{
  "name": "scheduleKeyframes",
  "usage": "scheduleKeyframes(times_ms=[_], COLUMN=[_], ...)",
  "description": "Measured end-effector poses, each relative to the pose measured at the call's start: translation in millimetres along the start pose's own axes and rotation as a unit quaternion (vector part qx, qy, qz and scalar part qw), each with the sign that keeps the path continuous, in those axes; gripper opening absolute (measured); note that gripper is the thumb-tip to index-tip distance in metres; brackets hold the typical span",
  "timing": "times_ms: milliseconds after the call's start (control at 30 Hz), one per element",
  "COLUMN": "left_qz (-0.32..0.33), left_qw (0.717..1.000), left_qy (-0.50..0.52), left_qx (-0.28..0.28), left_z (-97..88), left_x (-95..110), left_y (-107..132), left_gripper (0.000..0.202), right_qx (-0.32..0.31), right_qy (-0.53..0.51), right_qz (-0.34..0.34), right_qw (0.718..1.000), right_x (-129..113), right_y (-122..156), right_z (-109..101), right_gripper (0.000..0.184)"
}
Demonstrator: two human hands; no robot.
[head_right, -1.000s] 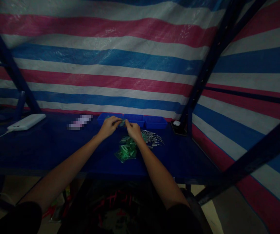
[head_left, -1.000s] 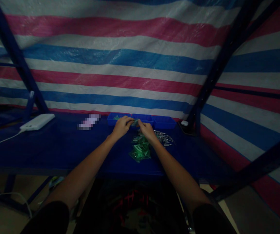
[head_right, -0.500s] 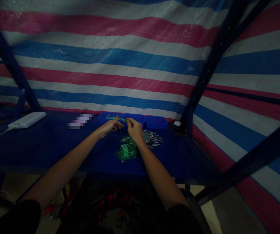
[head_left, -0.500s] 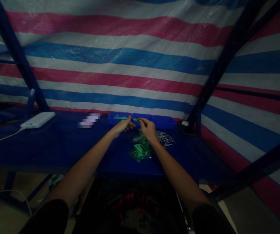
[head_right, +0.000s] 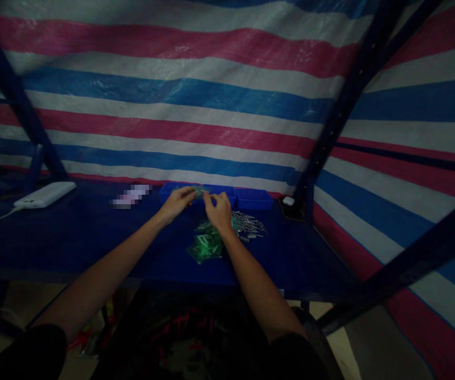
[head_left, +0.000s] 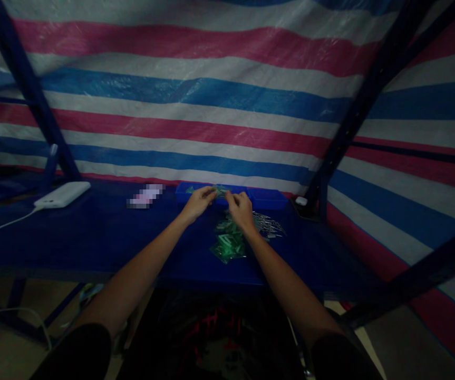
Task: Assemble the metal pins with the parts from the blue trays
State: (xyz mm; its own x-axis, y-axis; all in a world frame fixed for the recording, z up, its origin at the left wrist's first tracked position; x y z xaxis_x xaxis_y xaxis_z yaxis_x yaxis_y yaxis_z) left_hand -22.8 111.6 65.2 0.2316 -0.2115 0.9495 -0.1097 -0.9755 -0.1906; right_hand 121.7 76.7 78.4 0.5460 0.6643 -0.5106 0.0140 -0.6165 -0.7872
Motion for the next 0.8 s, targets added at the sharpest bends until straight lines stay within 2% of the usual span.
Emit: scheduleKeyframes(times_ms=[67, 133, 233, 300, 367, 433, 500, 567, 667, 733, 800], left_qz=[0.059, 0.125, 0.189, 0.192, 0.176, 0.151, 0.120, 0.070, -0.057, -0.139, -0.186], left_qw=[0.997, 0.984, 0.959, 0.953, 0.953, 0.956, 0.962, 0.978, 0.995, 0.990, 0.982], left_qy=[-0.055, -0.127, -0.209, -0.233, -0.246, -0.251, -0.242, -0.196, -0.073, -0.013, 0.018], left_qx=[0.013, 0.025, 0.030, 0.025, 0.022, 0.028, 0.030, 0.009, -0.028, -0.037, -0.037], left_z=[2.0, 6.5, 14.4, 16.7, 16.8, 14.5, 12.4, 11.9, 10.4, 9.0, 7.0], left_x=[13.5, 26.8, 35.8, 32.6, 25.6, 18.4, 11.4, 1.9, -21.6, -37.1, -45.3], left_y=[4.8, 11.4, 19.2, 18.7, 14.8, 9.3, 3.3, -3.4, -12.2, -13.1, -11.3], left_gripper=[0.022, 0.020, 0.021, 0.027, 0.034, 0.034, 0.024, 0.014, 0.040, 0.055, 0.059], right_qx=[-0.023, -0.041, -0.025, -0.007, 0.001, 0.001, 0.002, -0.006, -0.034, -0.061, -0.096], right_qy=[-0.064, -0.160, -0.281, -0.305, -0.282, -0.230, -0.161, -0.101, -0.049, -0.015, 0.026], right_qz=[0.080, 0.169, 0.253, 0.266, 0.235, 0.164, 0.088, 0.025, -0.051, -0.088, -0.113], right_qw=[0.994, 0.972, 0.925, 0.914, 0.930, 0.959, 0.983, 0.995, 0.997, 0.994, 0.989], right_x=[19.1, 37.8, 53.7, 57.9, 56.2, 47.0, 34.3, 20.7, 1.7, -7.3, -12.5], right_y=[2.9, 10.0, 19.4, 21.8, 18.8, 11.9, 6.2, 3.1, 2.0, 2.9, 4.7], right_z=[8.6, 22.4, 38.1, 41.2, 37.7, 29.7, 20.0, 14.1, 14.3, 18.7, 25.3], right_gripper=[0.055, 0.061, 0.053, 0.044, 0.041, 0.041, 0.041, 0.039, 0.033, 0.031, 0.029])
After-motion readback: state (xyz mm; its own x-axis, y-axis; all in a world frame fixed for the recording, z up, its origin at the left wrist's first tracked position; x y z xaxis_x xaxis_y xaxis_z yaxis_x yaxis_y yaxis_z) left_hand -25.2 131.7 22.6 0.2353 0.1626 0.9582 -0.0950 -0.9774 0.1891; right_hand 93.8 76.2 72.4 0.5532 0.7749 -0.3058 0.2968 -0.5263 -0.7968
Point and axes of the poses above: each hand's wrist, its own y-axis away from the middle knuckle, its own z-axis out of the palm, x = y × z, the point moved 10 cm from there along -y, towards the middle knuckle, and after that the axes turned 15 degrees about -z, right-handed, at the moved point
